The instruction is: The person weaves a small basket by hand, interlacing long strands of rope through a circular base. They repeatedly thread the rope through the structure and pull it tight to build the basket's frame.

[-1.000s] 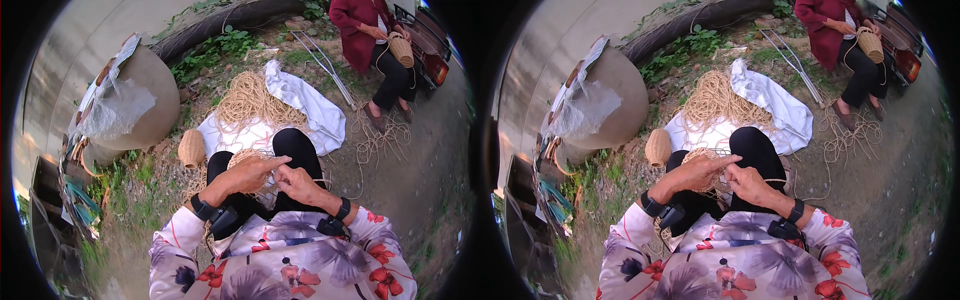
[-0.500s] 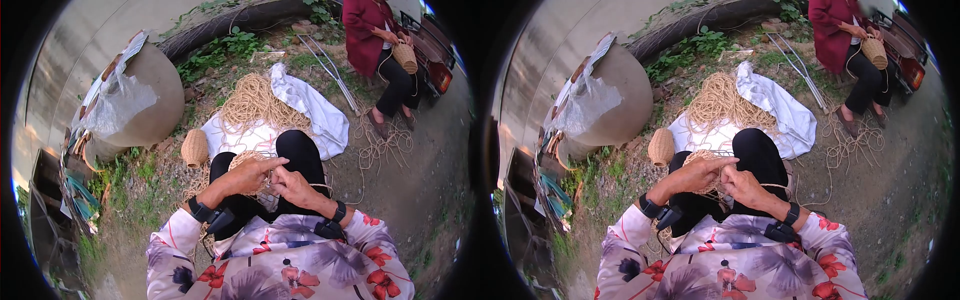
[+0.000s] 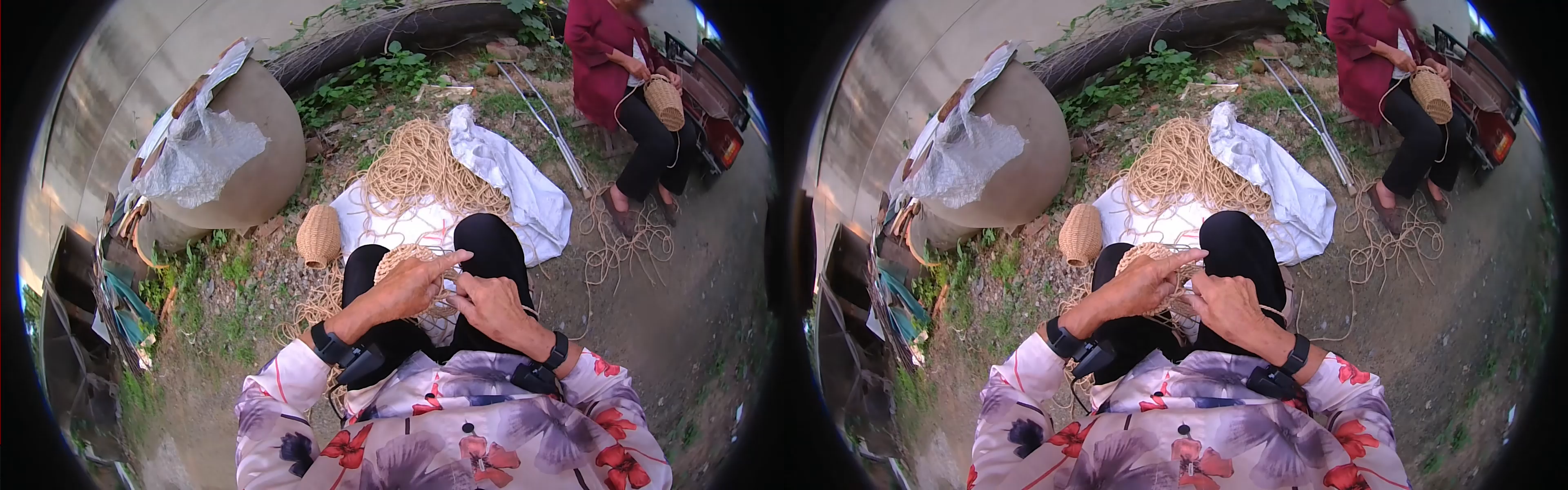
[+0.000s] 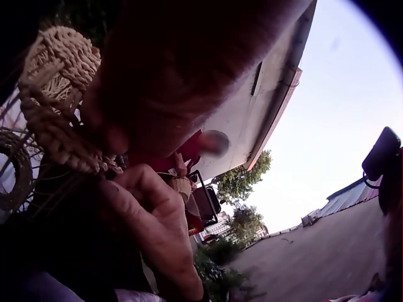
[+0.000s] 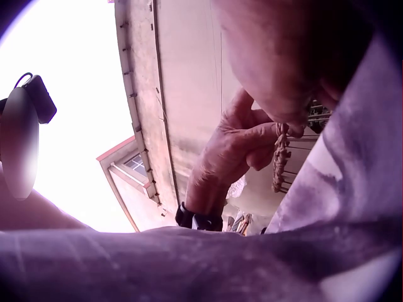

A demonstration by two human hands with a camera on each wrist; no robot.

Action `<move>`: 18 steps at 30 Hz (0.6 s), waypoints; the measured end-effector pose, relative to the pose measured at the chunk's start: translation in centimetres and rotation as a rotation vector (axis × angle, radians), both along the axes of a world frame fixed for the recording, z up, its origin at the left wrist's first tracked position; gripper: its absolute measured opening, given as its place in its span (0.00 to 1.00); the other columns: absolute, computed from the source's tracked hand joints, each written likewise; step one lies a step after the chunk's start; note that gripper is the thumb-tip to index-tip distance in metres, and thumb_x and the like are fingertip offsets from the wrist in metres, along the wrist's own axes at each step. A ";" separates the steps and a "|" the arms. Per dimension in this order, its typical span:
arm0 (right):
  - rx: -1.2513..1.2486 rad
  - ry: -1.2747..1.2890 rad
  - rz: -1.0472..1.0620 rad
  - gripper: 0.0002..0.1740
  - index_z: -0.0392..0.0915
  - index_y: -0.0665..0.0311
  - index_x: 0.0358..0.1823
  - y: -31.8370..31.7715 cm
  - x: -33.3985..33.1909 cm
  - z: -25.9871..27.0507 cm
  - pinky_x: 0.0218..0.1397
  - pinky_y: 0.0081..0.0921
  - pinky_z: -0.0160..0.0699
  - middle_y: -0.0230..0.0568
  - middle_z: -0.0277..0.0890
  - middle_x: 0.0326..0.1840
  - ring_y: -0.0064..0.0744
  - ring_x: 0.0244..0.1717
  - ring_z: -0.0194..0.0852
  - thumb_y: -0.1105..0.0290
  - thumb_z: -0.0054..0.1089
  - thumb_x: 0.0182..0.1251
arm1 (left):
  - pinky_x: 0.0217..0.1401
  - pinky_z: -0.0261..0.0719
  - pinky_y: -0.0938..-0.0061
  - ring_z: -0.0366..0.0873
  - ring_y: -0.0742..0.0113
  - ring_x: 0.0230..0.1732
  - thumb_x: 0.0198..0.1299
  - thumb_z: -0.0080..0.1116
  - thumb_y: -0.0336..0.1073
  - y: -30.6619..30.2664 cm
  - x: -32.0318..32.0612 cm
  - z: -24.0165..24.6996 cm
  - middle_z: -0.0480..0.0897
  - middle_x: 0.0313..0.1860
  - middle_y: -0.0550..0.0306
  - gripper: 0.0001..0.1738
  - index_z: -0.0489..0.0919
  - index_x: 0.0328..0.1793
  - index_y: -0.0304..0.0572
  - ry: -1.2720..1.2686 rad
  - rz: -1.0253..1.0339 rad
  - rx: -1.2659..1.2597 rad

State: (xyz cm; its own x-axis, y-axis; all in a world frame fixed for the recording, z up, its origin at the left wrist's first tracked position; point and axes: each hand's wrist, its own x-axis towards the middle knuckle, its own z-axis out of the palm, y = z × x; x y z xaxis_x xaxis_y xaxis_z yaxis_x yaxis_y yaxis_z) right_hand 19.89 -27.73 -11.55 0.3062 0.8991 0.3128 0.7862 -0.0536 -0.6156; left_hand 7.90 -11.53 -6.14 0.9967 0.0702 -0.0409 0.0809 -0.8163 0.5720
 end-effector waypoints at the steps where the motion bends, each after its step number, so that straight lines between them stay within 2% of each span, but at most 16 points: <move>1: 0.067 -0.039 0.034 0.10 0.74 0.64 0.33 -0.2 0.3 -0.7 0.30 0.45 0.75 0.48 0.79 0.27 0.52 0.29 0.81 0.67 0.65 0.61 | 0.43 0.78 0.57 0.82 0.47 0.35 0.55 0.52 0.19 0.1 0.0 0.0 0.83 0.33 0.42 0.44 0.63 0.80 0.58 -0.003 0.000 -0.001; 3: 0.133 -0.082 0.067 0.11 0.75 0.64 0.30 -0.4 0.4 -1.0 0.29 0.44 0.75 0.46 0.80 0.25 0.52 0.27 0.81 0.65 0.66 0.60 | 0.40 0.76 0.56 0.81 0.46 0.31 0.55 0.53 0.19 0.2 0.0 0.0 0.81 0.30 0.41 0.44 0.63 0.80 0.59 0.023 0.003 -0.010; 5: 0.112 -0.092 0.095 0.09 0.75 0.65 0.27 -0.4 0.3 -0.8 0.30 0.51 0.76 0.52 0.80 0.25 0.56 0.25 0.80 0.68 0.60 0.60 | 0.38 0.76 0.55 0.80 0.44 0.31 0.55 0.53 0.19 0.0 -0.1 -0.3 0.81 0.30 0.41 0.44 0.63 0.80 0.59 -0.040 -0.031 0.047; 6: 0.113 -0.095 0.094 0.09 0.75 0.65 0.27 -0.2 0.3 -0.9 0.30 0.51 0.76 0.52 0.80 0.25 0.56 0.25 0.80 0.68 0.60 0.60 | 0.37 0.76 0.54 0.80 0.43 0.30 0.55 0.54 0.20 0.0 -0.1 -0.4 0.82 0.30 0.40 0.43 0.63 0.80 0.58 -0.099 -0.063 0.104; 9: 0.078 -0.040 0.076 0.09 0.75 0.66 0.27 0.7 0.0 -1.4 0.30 0.50 0.76 0.52 0.79 0.23 0.57 0.25 0.80 0.69 0.60 0.59 | 0.35 0.76 0.54 0.80 0.41 0.30 0.55 0.54 0.20 0.1 0.1 -0.4 0.82 0.31 0.40 0.42 0.64 0.79 0.57 -0.074 -0.105 0.187; 12: 0.101 -0.007 0.090 0.08 0.76 0.66 0.28 1.0 0.0 -1.7 0.29 0.50 0.76 0.53 0.78 0.22 0.58 0.25 0.80 0.68 0.61 0.59 | 0.35 0.78 0.54 0.81 0.42 0.31 0.55 0.55 0.21 0.0 0.1 -0.4 0.82 0.31 0.41 0.40 0.66 0.77 0.53 -0.104 -0.099 0.165; 13: 0.131 0.002 0.091 0.08 0.76 0.66 0.29 0.9 0.0 -1.8 0.31 0.48 0.76 0.52 0.79 0.23 0.56 0.27 0.80 0.68 0.61 0.59 | 0.35 0.78 0.54 0.81 0.42 0.31 0.55 0.55 0.21 0.0 0.1 -0.5 0.82 0.31 0.41 0.40 0.66 0.77 0.53 -0.104 -0.100 0.165; 15: 0.162 0.010 0.093 0.08 0.77 0.65 0.30 0.6 0.2 -1.3 0.32 0.47 0.75 0.50 0.79 0.25 0.54 0.28 0.81 0.68 0.62 0.59 | 0.33 0.79 0.53 0.82 0.42 0.31 0.53 0.60 0.23 -0.2 -0.2 -0.3 0.83 0.32 0.40 0.38 0.70 0.74 0.51 -0.299 -0.192 0.224; 16: 0.158 -0.074 0.095 0.07 0.77 0.64 0.30 0.1 0.6 -0.5 0.35 0.45 0.74 0.48 0.79 0.26 0.51 0.30 0.81 0.68 0.63 0.59 | 0.33 0.79 0.53 0.82 0.42 0.31 0.53 0.60 0.23 -0.3 -0.4 0.0 0.83 0.32 0.40 0.38 0.70 0.74 0.51 -0.297 -0.190 0.220; 18: 0.058 -0.190 0.096 0.07 0.78 0.62 0.32 -1.0 1.3 -0.2 0.40 0.39 0.69 0.41 0.77 0.30 0.43 0.36 0.78 0.67 0.65 0.58 | 0.31 0.78 0.54 0.82 0.44 0.29 0.52 0.61 0.25 -0.6 -0.6 0.8 0.81 0.30 0.44 0.34 0.72 0.69 0.51 -0.263 -0.167 0.438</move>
State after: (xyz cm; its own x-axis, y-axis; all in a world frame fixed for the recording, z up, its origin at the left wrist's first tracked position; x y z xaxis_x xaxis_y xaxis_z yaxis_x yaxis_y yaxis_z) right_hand 21.21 -28.76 -11.77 0.1506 0.9003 0.4084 0.8881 0.0583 -0.4560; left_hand 7.26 -12.18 -5.37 0.9684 -0.1362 0.2091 -0.1709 -0.9725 0.1580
